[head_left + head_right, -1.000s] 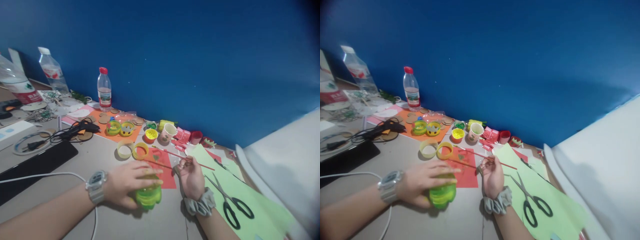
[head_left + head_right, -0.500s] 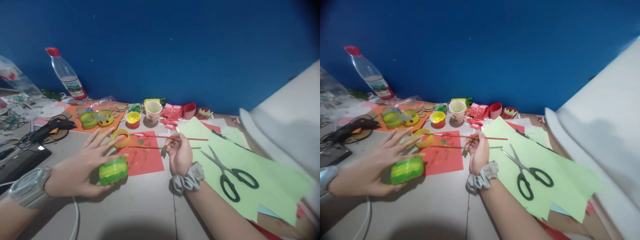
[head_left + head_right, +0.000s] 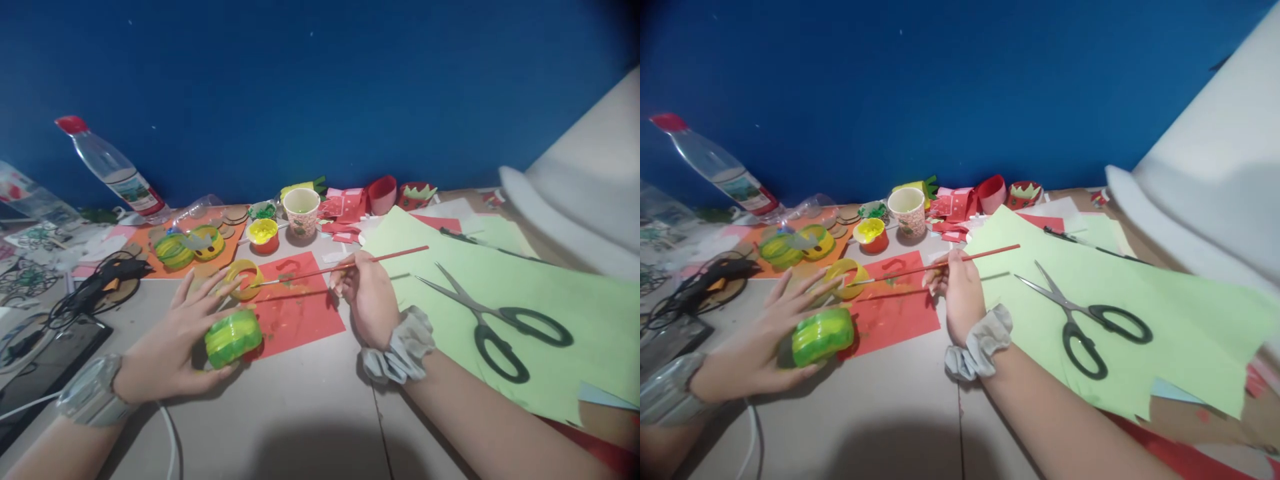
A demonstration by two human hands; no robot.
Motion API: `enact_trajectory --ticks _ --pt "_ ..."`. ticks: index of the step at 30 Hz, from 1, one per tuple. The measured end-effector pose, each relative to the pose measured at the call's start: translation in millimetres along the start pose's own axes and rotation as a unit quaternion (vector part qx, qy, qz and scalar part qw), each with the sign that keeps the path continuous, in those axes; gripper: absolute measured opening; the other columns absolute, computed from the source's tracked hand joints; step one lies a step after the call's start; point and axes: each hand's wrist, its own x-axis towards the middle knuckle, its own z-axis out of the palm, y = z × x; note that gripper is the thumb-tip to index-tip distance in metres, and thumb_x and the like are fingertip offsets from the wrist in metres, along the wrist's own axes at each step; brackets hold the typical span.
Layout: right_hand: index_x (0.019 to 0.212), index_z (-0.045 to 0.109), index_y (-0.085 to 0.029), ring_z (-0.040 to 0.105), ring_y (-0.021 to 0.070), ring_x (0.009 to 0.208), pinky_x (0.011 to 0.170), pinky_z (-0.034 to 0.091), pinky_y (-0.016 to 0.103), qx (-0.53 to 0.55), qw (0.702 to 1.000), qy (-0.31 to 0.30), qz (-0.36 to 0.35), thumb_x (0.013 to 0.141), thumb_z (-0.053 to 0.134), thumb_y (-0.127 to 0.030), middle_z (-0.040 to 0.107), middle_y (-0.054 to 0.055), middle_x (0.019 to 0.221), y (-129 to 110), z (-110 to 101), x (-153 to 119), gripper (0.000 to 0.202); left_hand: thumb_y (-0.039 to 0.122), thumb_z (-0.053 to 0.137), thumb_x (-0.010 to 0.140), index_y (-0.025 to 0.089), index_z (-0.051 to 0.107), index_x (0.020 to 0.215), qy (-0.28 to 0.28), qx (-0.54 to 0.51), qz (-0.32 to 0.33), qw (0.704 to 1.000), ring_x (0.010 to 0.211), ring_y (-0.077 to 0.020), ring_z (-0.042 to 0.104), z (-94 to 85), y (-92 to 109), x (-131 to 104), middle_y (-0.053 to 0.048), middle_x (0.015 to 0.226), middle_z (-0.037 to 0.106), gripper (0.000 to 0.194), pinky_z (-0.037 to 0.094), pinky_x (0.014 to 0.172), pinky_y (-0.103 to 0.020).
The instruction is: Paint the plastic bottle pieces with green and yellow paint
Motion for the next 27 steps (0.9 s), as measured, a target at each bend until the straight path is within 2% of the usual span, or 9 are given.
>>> enact_trajectory --ticks 4,8,27 --pt "0.081 0.045 -0.015 0.048 0.0097 0.047 0.043 0.04 0.014 -0.024 1.0 -0.008 0.0 0.079 0.06 -0.051 0.055 0.004 0.059 0.7 0.1 -0.3 0.039 0.043 0.063 0.075 0.031 0.048 0.136 -0.032 -0.001 0.01 0.999 0.143 -0.039 0.027 -1.9 -7.1 0.3 -0.006 0.156 0.034 0.064 -0.005 0.116 -0.063" --pt "0.083 0.047 -0.014 0.046 0.0082 0.047 0.044 0.04 0.013 -0.036 0.999 -0.017 -0.006 0.08 0.061 -0.053 0.055 0.004 0.06 1.0 0.8 -1.3 0.041 0.043 0.062 0.076 0.031 0.049 0.134 -0.036 0.002 0.005 0.999 0.143 -0.0384 0.027 -1.6 -7.8 0.5 -0.006 0.154 0.038 0.062 -0.004 0.116 -0.063" --pt "0.082 0.047 -0.014 0.049 0.0084 0.05 0.046 0.042 0.014 -0.029 0.999 -0.018 -0.014 0.079 0.065 -0.054 0.055 0.003 0.063 0.9 0.6 -1.1 0.044 0.043 0.062 0.076 0.03 0.048 0.133 -0.036 0.004 0.016 0.999 0.144 -0.0378 0.026 1.5 -11.0 -1.3 -0.006 0.155 0.037 0.06 -0.004 0.116 -0.062"
